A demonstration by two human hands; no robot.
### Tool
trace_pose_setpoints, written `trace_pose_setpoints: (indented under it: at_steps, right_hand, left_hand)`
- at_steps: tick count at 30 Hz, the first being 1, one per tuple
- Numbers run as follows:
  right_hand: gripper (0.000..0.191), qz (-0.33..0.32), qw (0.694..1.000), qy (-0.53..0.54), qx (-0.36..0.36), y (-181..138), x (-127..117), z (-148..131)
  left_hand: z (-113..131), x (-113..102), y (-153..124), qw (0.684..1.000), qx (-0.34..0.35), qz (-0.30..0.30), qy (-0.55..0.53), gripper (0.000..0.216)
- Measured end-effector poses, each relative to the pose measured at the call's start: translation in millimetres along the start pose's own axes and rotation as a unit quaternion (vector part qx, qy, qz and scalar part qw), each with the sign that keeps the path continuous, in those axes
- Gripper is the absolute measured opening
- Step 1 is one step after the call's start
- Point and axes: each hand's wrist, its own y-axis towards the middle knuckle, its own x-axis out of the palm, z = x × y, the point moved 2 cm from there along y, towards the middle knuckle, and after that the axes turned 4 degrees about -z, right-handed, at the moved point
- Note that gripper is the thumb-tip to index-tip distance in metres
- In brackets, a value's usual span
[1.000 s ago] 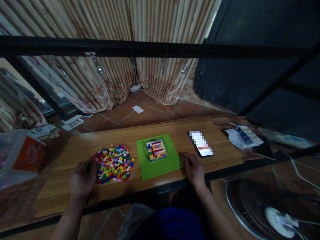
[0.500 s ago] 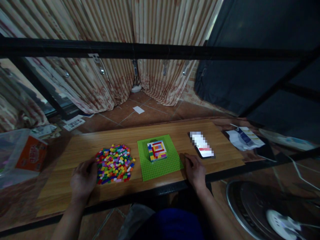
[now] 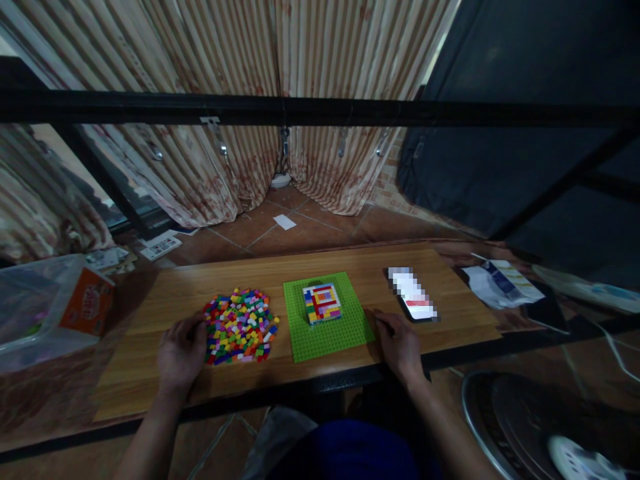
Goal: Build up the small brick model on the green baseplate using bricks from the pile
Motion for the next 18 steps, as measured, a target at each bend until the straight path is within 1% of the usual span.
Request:
trace_pose_setpoints:
  at_steps: [5, 8, 10, 13, 15, 18]
  right_hand:
    - [0.029, 0.004, 0.995, 0.089, 0.048, 5.5, -1.4, 0.8]
    - [0.030, 0.013, 0.984, 0.168, 0.064, 13.6, -1.6, -8.7]
    - [0.029, 0.009, 0.973, 0.222, 0.063, 21.6, -0.3, -21.8]
    - [0.026, -0.018, 0.956, 0.288, 0.056, 35.9, 7.0, -47.0]
    - [0.023, -0.042, 0.949, 0.310, 0.045, 45.8, 15.9, -63.9]
    - [0.020, -0.092, 0.946, 0.310, 0.012, 59.8, 33.8, -84.7]
  left_hand:
    - [-3.7, 2.5, 0.2, 1.000, 0.014, 0.002, -0.008, 0.031]
    - [-4.1, 2.7, -0.6, 1.000, 0.011, 0.009, -0.006, 0.029]
    - [-2.7, 2.3, -1.3, 1.000, 0.013, 0.012, -0.012, 0.027]
    - [0.8, 1.5, -2.3, 1.000, 0.014, 0.012, -0.018, 0.026]
    - [2.8, 0.9, -2.6, 1.000, 0.006, 0.013, -0.020, 0.026]
    - [4.9, 0.1, -2.2, 1.000, 0.002, 0.010, -0.019, 0.026]
